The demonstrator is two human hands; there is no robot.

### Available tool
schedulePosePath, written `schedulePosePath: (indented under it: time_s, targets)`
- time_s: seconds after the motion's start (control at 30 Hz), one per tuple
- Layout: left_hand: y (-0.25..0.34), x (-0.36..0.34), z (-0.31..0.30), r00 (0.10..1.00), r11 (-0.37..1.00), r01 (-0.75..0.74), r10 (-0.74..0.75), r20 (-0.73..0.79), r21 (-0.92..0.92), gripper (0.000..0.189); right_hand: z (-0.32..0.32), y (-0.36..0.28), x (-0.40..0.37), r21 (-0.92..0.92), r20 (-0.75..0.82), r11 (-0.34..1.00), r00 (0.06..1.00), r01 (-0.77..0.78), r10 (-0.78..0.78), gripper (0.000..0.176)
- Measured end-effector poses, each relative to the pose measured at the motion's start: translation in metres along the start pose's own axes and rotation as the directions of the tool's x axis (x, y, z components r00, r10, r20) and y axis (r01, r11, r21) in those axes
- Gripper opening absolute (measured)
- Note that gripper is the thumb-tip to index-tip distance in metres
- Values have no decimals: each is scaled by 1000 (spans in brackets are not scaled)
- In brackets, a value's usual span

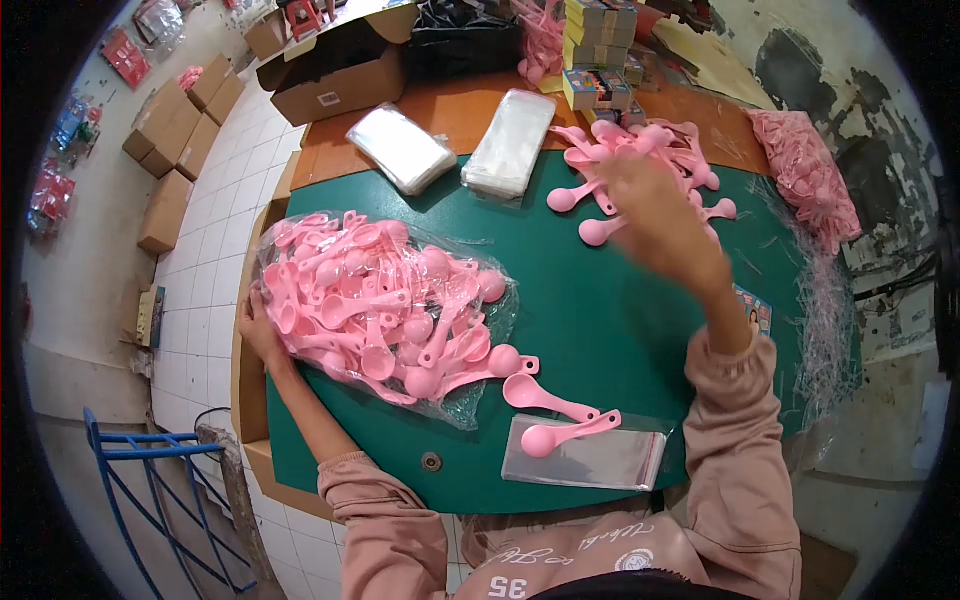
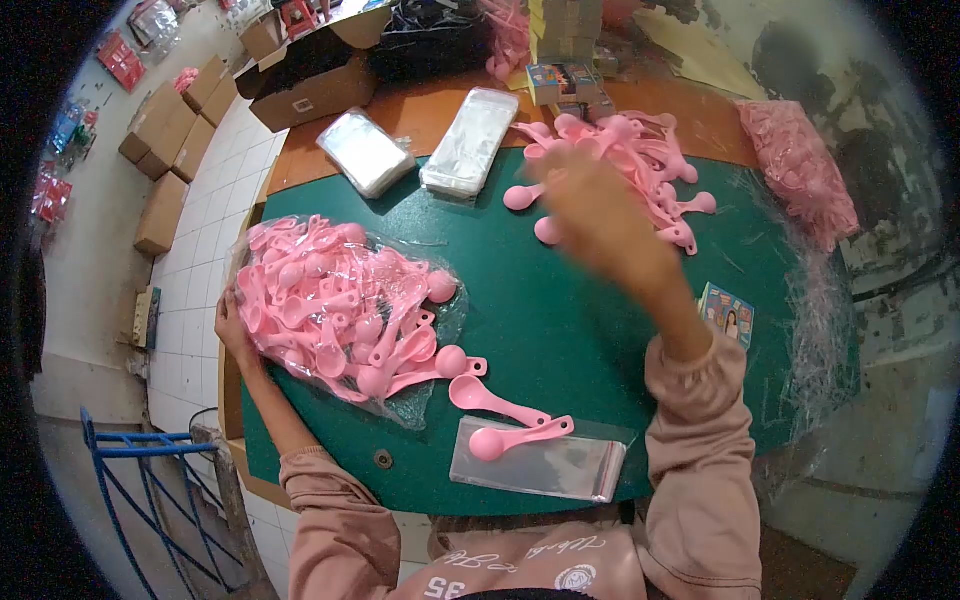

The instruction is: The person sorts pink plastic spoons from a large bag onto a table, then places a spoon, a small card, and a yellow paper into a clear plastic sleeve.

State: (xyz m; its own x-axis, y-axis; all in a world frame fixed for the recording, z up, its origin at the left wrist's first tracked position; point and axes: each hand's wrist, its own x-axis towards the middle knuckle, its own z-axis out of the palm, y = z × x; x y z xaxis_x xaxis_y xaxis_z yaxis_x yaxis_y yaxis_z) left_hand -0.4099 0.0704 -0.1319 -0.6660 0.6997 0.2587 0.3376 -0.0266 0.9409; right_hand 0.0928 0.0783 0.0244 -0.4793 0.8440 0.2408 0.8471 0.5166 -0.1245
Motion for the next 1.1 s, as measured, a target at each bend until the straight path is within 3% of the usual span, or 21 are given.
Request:
schedulePosePath:
  time_s: [0.03, 0.1, 0.2, 0.27, 0.3, 0.4, 0.47, 0.5, 0.6, 0.87, 0.97, 1.03, 1.07, 1.1]
  targets:
    - [0, 0, -1, 1000, 1000, 4, -4, -4, 6, 26, 8, -20, -13, 231, 69, 951, 971, 207, -228, 41]
    - [2, 0, 0, 1000, 1000, -10, 10, 0, 16, 26, 37, -58, -28, 593, 125, 709, 826, 382, -549, 42]
    - [7, -4, 1, 1000, 1000, -18, 19, -1, 12, 26, 67, -103, -44, 519, 219, 763, 803, 385, -554, 39]
    - [10, -7, 3, 1000, 1000, -22, 22, -4, 13, 26, 80, -112, -45, 285, 76, 868, 894, 406, -442, 36]
    - [12, -6, 3, 1000, 1000, -24, 24, -11, 15, 26, 83, -110, -45, 284, 73, 869, 895, 405, -441, 36]
    - [12, -6, 4, 1000, 1000, -1, 1, -15, -7, 26, 85, -98, -42, 315, 157, 862, 874, 396, -459, 33]
    - [12, -7, 5, 1000, 1000, -9, 9, -21, -13, 26, 83, -83, -43, 524, 186, 779, 847, 343, -498, 34]
    - [12, -8, 5, 1000, 1000, -18, 17, -25, -16, 26, 78, -76, -44, 526, 189, 778, 845, 344, -501, 34]
    - [11, -7, 4, 1000, 1000, 3, -3, -13, -21, 27, 50, -53, -47, 753, 266, 655, 877, 69, -399, 34]
    - [12, -7, 4, 1000, 1000, -3, 3, -14, -15, 29, 28, -16, -77, 739, 399, 671, 838, -54, -372, 34]
    - [11, -5, 3, 1000, 1000, 11, -11, -19, -1, 29, 15, -15, -84, 684, 389, 729, 852, -12, -351, 35]
    - [11, -5, 3, 1000, 1000, 9, -9, -20, 7, 28, 2, -17, -86, 434, 443, 900, 858, 49, -260, 52]
    - [9, -4, 2, 1000, 1000, -9, 9, -13, 2, 28, 3, -21, -87, 433, 442, 900, 859, 48, -258, 52]
    - [8, -3, 2, 1000, 1000, -28, 28, -7, -4, 27, 5, -29, -88, 364, 443, 925, 854, 107, -273, 65]
